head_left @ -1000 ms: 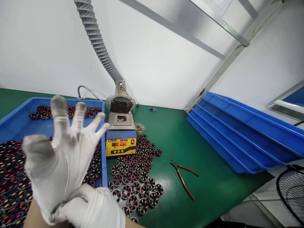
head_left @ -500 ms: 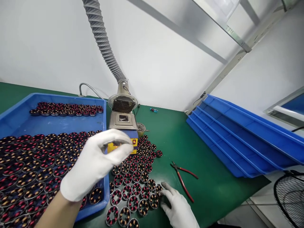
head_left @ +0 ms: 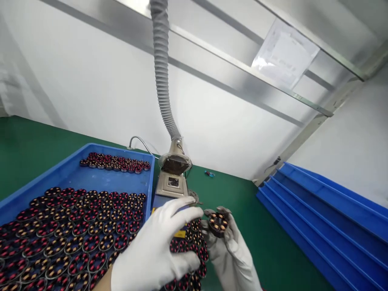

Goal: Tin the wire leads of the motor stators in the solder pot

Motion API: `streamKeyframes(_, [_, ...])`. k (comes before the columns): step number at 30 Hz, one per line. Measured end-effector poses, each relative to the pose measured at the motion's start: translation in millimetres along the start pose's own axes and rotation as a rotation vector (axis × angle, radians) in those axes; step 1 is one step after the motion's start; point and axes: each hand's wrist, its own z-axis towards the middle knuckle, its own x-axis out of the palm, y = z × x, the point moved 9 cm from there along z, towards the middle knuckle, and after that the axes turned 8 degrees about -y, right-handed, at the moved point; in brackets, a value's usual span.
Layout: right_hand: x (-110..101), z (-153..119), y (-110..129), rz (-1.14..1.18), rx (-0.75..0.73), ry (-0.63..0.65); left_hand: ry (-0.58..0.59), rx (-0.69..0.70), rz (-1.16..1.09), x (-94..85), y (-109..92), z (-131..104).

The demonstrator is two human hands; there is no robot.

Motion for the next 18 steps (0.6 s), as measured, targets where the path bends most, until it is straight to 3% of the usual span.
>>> streamKeyframes(3, [68.5, 3.8, -14.2, -0.052, -0.018, 0.176, -0.201, 0.081, 0.109, -19.3, -3.1, -1.1])
streamKeyframes(6, [103.7, 2.1, -17.4, -0.152, -0.072, 0.306, -0.407, 0.173, 0.167, -44.1, -6.8, -3.7])
streamKeyframes(9, [105.7, 1.9, -5.4, -0.177, -0.103, 0.327, -0.39, 0.203, 0.157, -50.2, -8.0, -2.5])
streamKeyframes(14, [85.6, 0.7, 19.1, -0.251, -0.205, 0.27, -0.259, 0.114, 0.025, -40.7, -4.8, 3.1])
streamKeyframes(18, [83.1, 0.8, 19.7, -0.275, -0.299, 0.351, -0.28, 0.227, 0.018, -38.0, -16.7, 4.7])
